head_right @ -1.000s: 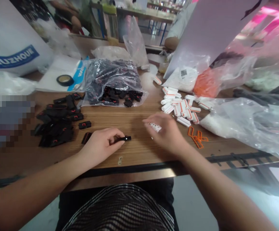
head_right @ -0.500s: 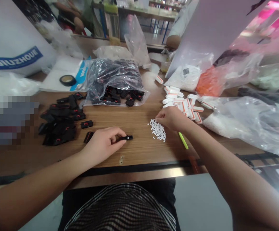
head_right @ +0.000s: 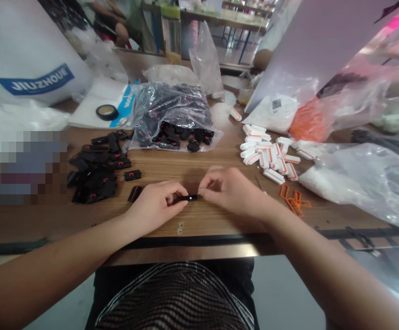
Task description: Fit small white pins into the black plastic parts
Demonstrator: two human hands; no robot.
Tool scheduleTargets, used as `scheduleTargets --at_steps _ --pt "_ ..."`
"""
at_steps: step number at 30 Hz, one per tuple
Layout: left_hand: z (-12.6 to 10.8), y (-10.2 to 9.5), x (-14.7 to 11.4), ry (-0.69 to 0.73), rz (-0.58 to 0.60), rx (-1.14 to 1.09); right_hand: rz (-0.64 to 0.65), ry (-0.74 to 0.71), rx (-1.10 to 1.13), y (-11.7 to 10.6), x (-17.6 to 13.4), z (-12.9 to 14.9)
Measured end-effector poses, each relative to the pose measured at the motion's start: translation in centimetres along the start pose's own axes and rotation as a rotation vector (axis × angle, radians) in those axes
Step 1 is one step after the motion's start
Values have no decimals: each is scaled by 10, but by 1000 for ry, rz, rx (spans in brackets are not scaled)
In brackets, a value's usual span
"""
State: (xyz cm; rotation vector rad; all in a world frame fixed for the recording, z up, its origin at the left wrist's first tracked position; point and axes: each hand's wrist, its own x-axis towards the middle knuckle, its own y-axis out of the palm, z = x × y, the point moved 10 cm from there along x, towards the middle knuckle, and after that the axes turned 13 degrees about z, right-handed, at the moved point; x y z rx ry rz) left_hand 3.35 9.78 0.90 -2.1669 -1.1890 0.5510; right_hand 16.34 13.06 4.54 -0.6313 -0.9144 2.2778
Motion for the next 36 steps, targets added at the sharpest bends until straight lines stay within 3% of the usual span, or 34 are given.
scheduleTargets --at_steps 4,22,27,36 --pt "-1 -1 0 -12 9 -7 13 -137 -105 23 10 35" --pt "-1 0 1 -19 32 6 56 -146 -263 29 16 42" --pt "-1 0 1 -31 33 16 63 -192 -422 34 10 55" --pt "0 -1 0 -23 21 -6 -33 -198 -590 36 -3 59"
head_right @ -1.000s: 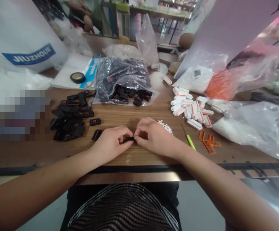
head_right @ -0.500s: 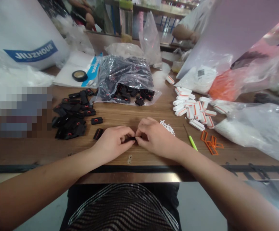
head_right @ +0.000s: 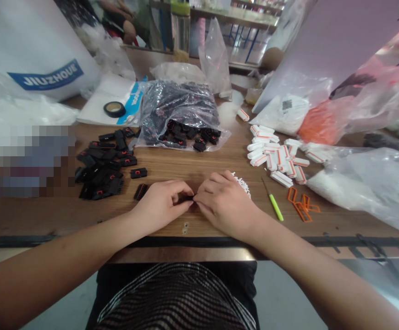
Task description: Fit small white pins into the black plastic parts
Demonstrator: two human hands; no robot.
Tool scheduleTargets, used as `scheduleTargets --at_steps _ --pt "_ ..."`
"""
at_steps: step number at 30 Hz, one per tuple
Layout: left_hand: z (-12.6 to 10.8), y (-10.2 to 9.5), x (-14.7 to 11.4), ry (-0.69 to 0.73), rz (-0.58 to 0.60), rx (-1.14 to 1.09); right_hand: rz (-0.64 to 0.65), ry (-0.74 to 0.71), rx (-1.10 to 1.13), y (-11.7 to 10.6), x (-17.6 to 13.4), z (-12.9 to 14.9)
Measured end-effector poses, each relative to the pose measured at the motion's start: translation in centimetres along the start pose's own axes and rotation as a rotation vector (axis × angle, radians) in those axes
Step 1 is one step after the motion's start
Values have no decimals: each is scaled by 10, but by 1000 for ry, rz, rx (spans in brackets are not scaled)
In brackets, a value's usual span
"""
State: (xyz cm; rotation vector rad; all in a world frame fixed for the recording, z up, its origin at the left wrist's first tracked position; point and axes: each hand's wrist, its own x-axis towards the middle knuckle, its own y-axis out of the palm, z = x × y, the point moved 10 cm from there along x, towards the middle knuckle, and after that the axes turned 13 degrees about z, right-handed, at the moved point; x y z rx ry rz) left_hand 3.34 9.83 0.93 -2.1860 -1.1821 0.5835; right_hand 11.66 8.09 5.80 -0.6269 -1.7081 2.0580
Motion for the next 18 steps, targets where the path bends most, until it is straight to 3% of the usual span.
scheduleTargets --at_steps 5,8,11,14,18 --pt "-1 0 0 6 9 -14 14 -17 14 1 0 1" --pt "-1 2 0 -2 25 -10 8 9 152 -7 8 -23" --pt "-1 3 -2 -10 28 13 -129 269 180 -26 26 -80" --pt "-3 6 -3 7 52 33 -119 561 162 -24 49 -129" --pt "-6 8 -4 31 81 39 -53 654 133 -13 77 -147"
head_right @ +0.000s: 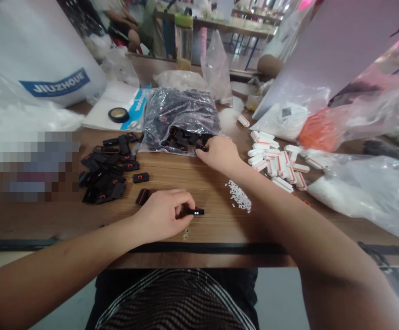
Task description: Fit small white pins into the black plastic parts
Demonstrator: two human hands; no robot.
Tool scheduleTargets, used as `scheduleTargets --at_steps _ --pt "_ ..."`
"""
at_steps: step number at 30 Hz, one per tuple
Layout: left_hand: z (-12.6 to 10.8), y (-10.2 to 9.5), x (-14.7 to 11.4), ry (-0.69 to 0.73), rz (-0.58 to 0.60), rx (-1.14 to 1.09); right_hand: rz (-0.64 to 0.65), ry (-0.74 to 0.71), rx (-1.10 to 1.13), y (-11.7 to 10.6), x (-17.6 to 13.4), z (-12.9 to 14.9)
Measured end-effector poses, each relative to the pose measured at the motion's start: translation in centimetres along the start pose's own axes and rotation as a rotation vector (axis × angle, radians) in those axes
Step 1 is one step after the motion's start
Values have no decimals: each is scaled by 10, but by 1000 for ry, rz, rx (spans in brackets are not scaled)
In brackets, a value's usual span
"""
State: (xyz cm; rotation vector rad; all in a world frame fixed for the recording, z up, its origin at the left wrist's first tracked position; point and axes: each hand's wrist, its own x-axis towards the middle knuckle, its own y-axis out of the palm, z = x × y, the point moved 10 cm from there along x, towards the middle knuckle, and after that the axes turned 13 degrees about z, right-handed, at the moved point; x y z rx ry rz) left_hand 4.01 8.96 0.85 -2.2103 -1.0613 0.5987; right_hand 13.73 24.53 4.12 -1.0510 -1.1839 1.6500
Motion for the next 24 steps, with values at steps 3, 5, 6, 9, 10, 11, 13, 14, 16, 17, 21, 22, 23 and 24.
scheduleTargets --at_steps 3,5,6,9,10,11,13,14,16,17,21,22,23,24 --pt "-4 -1 -2 5 15 8 14 -37 88 7 4 -2" --pt "-7 -2 -3 10 25 12 27 -71 204 12 3 -8" --pt "-9 -3 -4 18 27 6 31 -83 253 14 2 -11" --pt "-13 -6 -6 50 6 -37 32 -103 356 19 0 -16" --pt "-12 -6 -6 57 -4 -53 34 -108 381 20 -1 -16" --pt "-12 -7 -6 66 -19 -68 39 -112 410 22 -3 -15" --pt "-10 -11 -7 84 -70 -93 49 -138 439 22 -8 -11" --pt "-8 -14 -7 89 -115 -103 42 -168 422 20 -14 -6" --pt "-3 -25 -9 85 -234 -115 13 -273 366 14 -31 5" --pt "0 -29 -10 77 -286 -118 8 -332 339 11 -42 12" --pt "10 -28 -4 43 -304 -135 90 -460 329 17 -84 25" --pt "12 -26 -2 36 -290 -141 103 -476 330 20 -92 27" --pt "13 -25 0 33 -282 -143 101 -499 328 21 -98 30" --pt "14 -24 2 36 -278 -140 89 -523 325 21 -103 33"
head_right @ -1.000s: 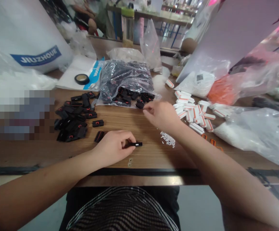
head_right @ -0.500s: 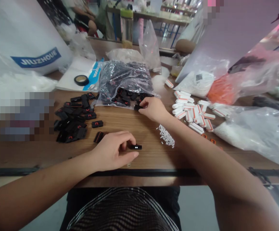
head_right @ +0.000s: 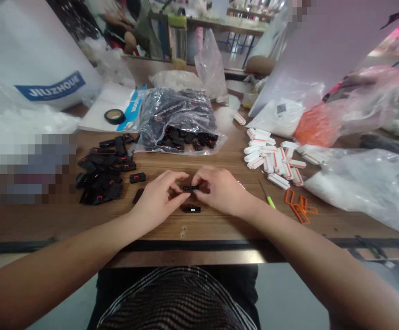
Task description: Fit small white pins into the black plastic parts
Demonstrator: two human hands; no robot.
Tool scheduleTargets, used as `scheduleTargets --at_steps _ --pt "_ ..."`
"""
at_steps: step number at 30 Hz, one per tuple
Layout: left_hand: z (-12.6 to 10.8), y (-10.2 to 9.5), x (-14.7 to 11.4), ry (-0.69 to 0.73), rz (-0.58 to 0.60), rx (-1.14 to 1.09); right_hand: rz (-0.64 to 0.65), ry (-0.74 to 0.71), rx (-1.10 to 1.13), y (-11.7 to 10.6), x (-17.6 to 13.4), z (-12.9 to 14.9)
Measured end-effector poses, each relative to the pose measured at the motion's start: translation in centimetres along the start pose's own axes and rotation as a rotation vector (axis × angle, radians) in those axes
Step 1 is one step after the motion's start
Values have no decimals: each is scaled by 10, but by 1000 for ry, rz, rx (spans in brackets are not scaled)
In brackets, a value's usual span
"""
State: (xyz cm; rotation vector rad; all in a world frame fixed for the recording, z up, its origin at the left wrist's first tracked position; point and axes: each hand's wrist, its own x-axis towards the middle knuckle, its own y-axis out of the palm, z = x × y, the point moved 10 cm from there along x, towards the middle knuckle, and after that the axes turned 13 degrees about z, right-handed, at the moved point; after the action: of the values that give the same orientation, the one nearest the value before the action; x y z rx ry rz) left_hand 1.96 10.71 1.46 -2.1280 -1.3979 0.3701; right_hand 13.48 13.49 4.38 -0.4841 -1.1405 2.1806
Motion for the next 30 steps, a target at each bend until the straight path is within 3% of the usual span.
scheduleTargets --at_steps 6,9,12,14,17,21,25,30 --pt "-2 1 3 15 18 99 -3 -5 14 2 -1 3" --pt "5 2 3 -84 51 157 -63 8 50 -19 -15 -10" --pt "11 2 2 -168 68 182 -141 251 18 -45 -52 -51" --pt "10 3 2 -176 80 207 -76 460 -27 -46 -80 -81" --pt "7 5 2 -156 91 244 -27 573 -11 -39 -111 -99" --pt "6 5 2 -150 99 252 -97 526 67 -29 -121 -92" --pt "10 5 2 -176 105 232 -80 450 11 -21 -118 -86" --pt "11 7 1 -180 116 233 -67 397 -52 -29 -121 -97"
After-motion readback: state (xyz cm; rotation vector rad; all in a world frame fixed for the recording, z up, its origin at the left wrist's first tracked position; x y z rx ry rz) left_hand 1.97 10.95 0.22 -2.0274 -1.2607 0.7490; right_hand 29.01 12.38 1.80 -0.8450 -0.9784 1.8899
